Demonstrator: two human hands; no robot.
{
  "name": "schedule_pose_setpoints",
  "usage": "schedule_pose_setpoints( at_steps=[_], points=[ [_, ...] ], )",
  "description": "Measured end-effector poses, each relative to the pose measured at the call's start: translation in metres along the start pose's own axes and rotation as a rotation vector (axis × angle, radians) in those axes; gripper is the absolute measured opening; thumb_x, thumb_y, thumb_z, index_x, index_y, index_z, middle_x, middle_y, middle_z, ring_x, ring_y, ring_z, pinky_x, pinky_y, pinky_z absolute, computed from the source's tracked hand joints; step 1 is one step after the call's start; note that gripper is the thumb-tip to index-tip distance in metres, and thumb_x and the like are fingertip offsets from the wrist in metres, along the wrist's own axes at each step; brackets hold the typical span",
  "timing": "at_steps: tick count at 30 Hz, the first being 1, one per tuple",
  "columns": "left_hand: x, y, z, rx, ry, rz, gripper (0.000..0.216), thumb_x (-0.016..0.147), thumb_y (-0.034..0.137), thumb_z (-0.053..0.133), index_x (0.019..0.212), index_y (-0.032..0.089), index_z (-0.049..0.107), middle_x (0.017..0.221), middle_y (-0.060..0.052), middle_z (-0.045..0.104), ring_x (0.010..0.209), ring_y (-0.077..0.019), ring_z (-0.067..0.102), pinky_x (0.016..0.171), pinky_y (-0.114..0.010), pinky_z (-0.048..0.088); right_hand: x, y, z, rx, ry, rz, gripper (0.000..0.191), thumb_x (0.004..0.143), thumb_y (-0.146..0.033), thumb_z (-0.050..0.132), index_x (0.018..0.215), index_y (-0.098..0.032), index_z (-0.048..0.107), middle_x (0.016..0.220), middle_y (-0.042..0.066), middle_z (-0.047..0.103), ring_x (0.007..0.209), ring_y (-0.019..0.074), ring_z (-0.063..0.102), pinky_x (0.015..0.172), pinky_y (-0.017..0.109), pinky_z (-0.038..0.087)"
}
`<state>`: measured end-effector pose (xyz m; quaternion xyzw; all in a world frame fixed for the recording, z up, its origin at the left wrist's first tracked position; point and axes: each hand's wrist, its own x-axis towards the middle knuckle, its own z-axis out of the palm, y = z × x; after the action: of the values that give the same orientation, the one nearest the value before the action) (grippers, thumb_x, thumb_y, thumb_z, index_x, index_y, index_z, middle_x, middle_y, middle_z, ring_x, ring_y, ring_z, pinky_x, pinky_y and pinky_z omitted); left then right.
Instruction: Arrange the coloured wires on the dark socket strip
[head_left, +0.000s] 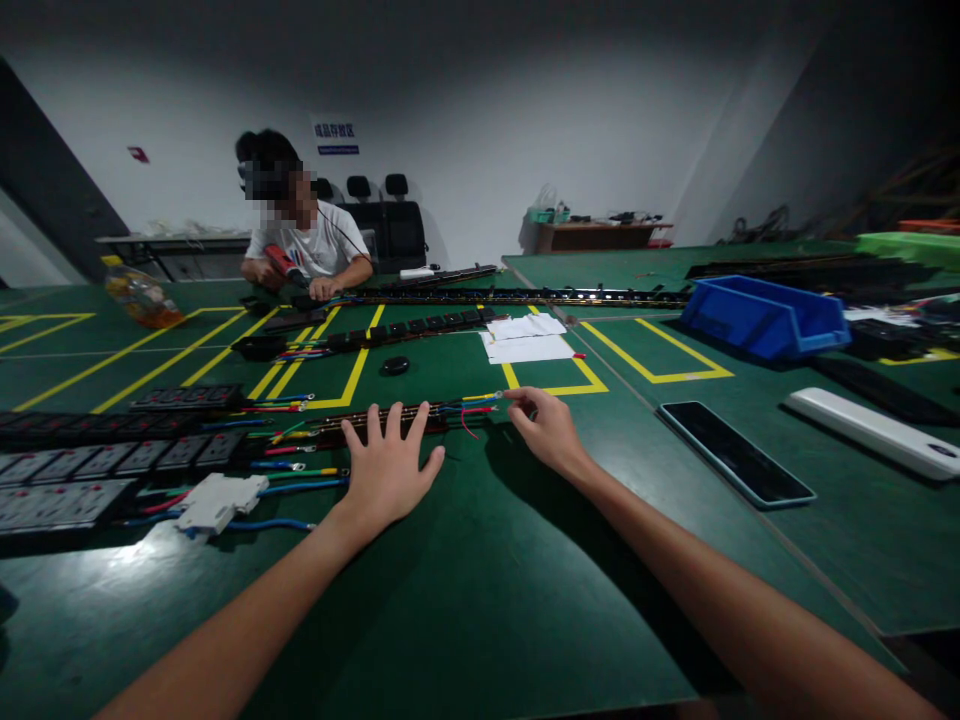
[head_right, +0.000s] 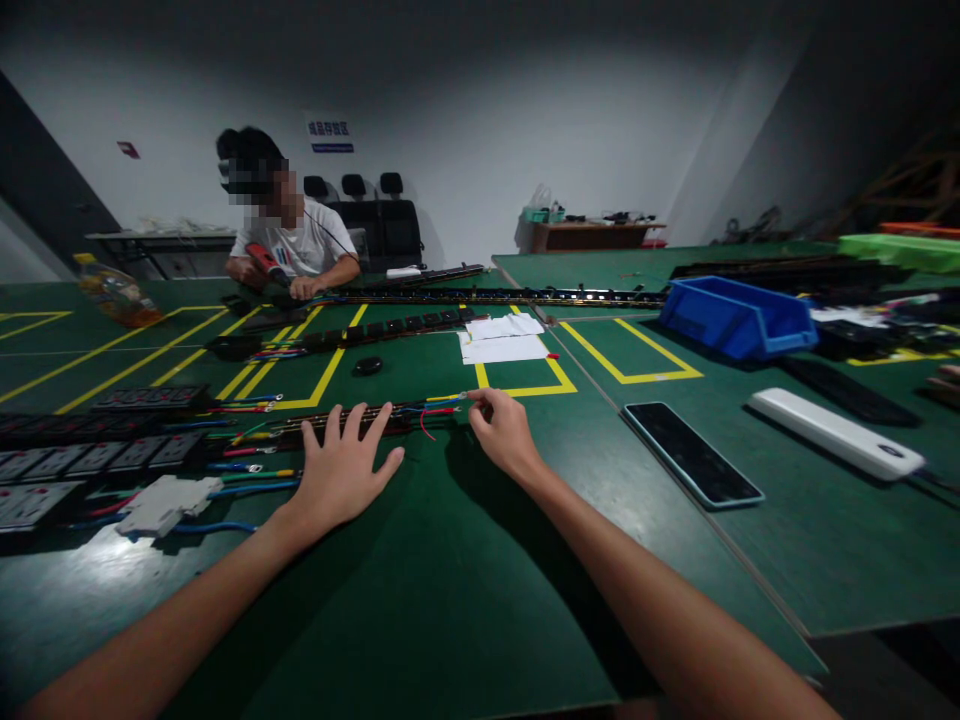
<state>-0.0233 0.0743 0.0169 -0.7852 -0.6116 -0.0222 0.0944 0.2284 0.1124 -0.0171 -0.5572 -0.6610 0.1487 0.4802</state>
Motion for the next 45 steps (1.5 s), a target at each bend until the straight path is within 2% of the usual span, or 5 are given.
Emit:
schedule_pose_setpoints(
  at_steps=[6,16,23,29,45],
  points=[
    [0.001,-0.001,0.001,-0.003,0.003,0.001,0.075,0.099,0.066,0.027,0.164,0.03,0.025,0.164,-0.017,0.037,0.15,-0.05,0.029,0.112,-0.082,0.02,0.0,0.005,-0.001,-0.144,-0.124,0.06,0.033,0.081,-0.02,0.053,0.101,-0.015,0.079,0.078,0.006,0.073,0.067,0.0179,0.062,0.068,0.03,0.045],
    [0.0,0.001,-0.002,-0.007,-0.005,-0.006,0.075,0.099,0.065,0.029,0.164,0.029,0.026,0.164,-0.017,0.037,0.15,-0.0498,0.029,0.113,-0.081,0.019,0.001,-0.006,-0.005,0.061,0.025,-0.019,0.034,0.083,-0.03,0.054,0.101,-0.014,0.078,0.081,0.007,0.074,0.064,0.0172,0.059,0.068,0.031,0.047],
    [0.0,0.0,0.0,-0.01,-0.008,-0.006,0.075,0.099,0.065,0.028,0.164,0.029,0.026,0.164,-0.018,0.037,0.149,-0.05,0.029,0.112,-0.081,0.02,0.004,-0.006,-0.01,-0.109,0.013,0.0,0.034,0.087,-0.038,0.055,0.095,-0.018,0.081,0.079,0.007,0.069,0.073,0.0211,0.06,0.068,0.031,0.042],
    [0.001,0.0,0.001,-0.018,-0.007,-0.004,0.076,0.098,0.067,0.027,0.164,0.03,0.025,0.164,-0.017,0.037,0.15,-0.0498,0.029,0.112,-0.081,0.02,0.007,-0.002,-0.011,-0.084,-0.102,0.055,0.049,0.097,-0.049,0.045,0.089,-0.014,0.079,0.066,0.004,0.066,0.061,0.0189,0.057,0.057,0.029,0.031],
    [0.001,-0.002,0.0,-0.04,-0.013,-0.002,0.076,0.098,0.068,0.027,0.164,0.031,0.024,0.166,-0.016,0.034,0.15,-0.0498,0.027,0.113,-0.081,0.019,0.007,-0.003,-0.015,-0.069,-0.092,0.081,0.053,0.096,-0.055,0.048,0.095,-0.014,0.082,0.063,0.002,0.063,0.058,0.0179,0.054,0.055,0.028,0.03]
  ],
)
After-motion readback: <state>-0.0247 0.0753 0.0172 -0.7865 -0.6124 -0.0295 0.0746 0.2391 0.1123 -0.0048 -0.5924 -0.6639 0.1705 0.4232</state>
